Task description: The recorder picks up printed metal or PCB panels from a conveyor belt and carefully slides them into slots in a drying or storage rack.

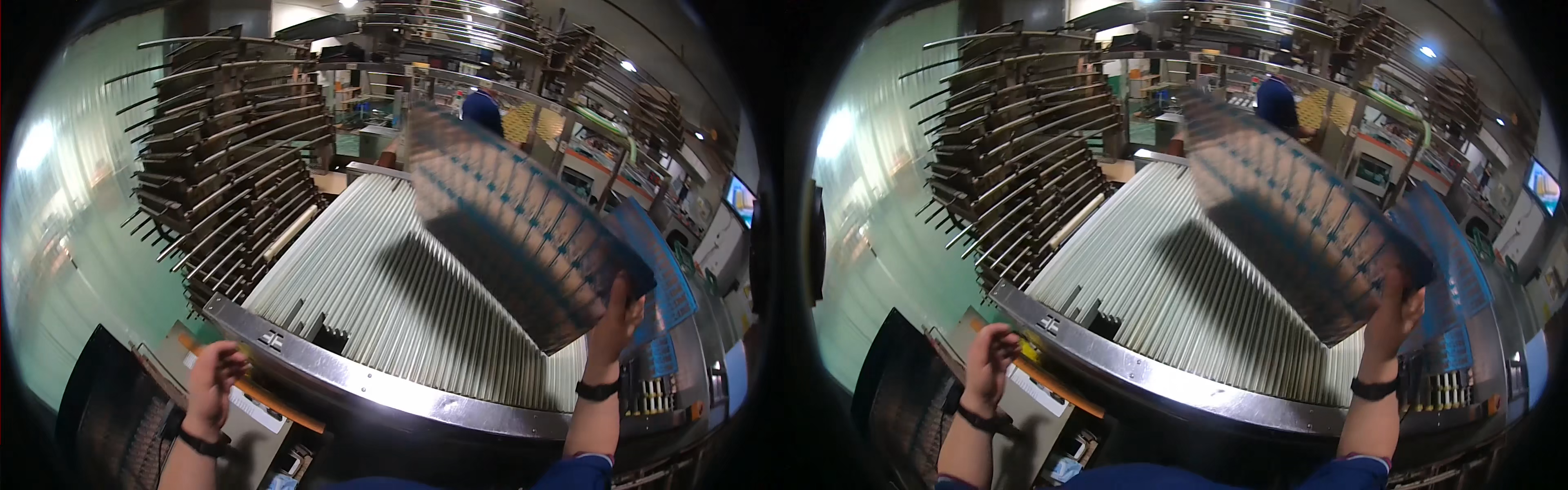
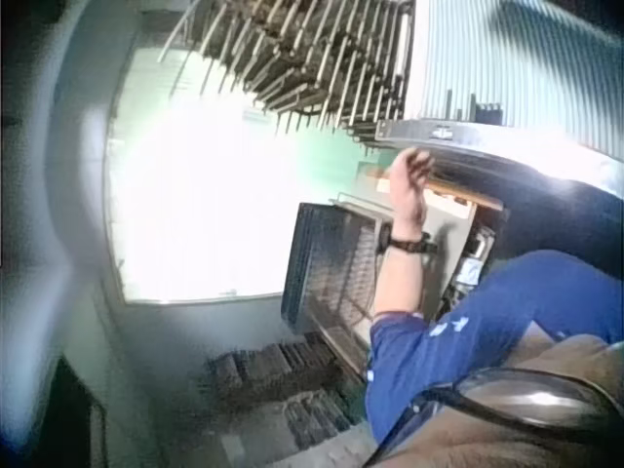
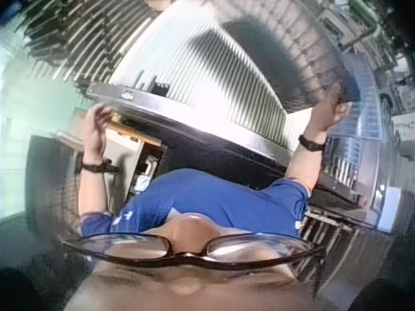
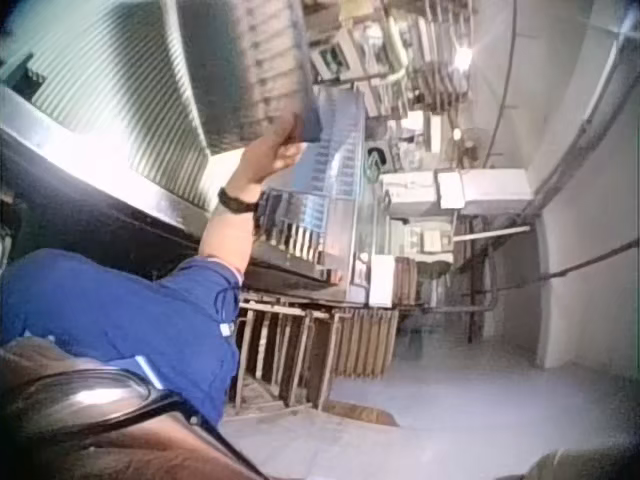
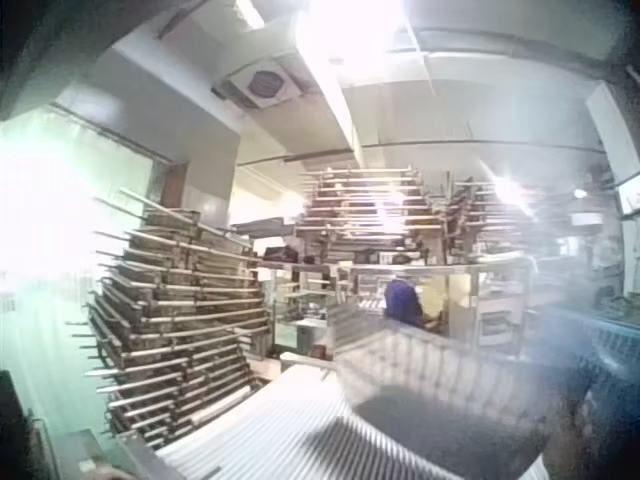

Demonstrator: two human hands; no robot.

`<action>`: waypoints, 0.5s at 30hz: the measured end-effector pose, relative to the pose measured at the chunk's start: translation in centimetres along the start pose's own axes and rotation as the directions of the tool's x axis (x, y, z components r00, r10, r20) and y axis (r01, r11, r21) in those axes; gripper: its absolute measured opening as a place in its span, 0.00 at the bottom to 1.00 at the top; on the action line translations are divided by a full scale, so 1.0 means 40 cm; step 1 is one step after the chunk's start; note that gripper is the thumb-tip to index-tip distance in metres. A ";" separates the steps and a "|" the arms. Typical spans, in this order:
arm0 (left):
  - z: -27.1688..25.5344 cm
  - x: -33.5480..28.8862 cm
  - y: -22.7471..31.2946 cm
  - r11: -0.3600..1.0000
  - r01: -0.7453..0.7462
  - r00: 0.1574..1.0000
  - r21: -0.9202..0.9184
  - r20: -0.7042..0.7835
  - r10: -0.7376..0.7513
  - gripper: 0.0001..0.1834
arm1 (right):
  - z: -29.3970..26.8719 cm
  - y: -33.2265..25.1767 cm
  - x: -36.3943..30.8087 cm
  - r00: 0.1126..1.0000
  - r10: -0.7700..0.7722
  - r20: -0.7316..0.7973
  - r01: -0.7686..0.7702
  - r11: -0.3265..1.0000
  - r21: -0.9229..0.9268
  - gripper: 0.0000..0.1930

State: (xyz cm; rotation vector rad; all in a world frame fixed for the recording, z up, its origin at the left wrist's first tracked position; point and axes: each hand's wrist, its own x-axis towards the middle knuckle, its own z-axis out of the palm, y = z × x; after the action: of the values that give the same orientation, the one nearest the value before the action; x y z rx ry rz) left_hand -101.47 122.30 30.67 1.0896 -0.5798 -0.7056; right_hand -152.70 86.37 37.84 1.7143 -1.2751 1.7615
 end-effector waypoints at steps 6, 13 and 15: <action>0.081 0.117 -0.095 0.877 0.362 0.899 -0.317 0.369 -0.237 0.25 | -0.110 -0.147 0.011 0.854 -0.268 0.446 -0.218 0.594 0.775 0.11; 0.111 0.243 -0.209 0.803 0.556 0.766 -0.214 0.507 -0.395 0.39 | -0.250 -0.045 -0.068 0.669 -0.037 0.742 -0.352 0.864 0.361 0.24; 0.186 0.228 -0.202 0.787 0.583 0.754 -0.203 0.495 -0.431 0.31 | -0.264 -0.059 -0.073 0.583 0.015 0.812 -0.379 0.889 0.256 0.22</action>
State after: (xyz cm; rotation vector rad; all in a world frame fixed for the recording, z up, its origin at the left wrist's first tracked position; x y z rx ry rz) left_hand -102.78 108.69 26.55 0.7541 -0.4899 -1.5104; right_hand -156.56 96.91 37.53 2.9404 -1.5419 1.4379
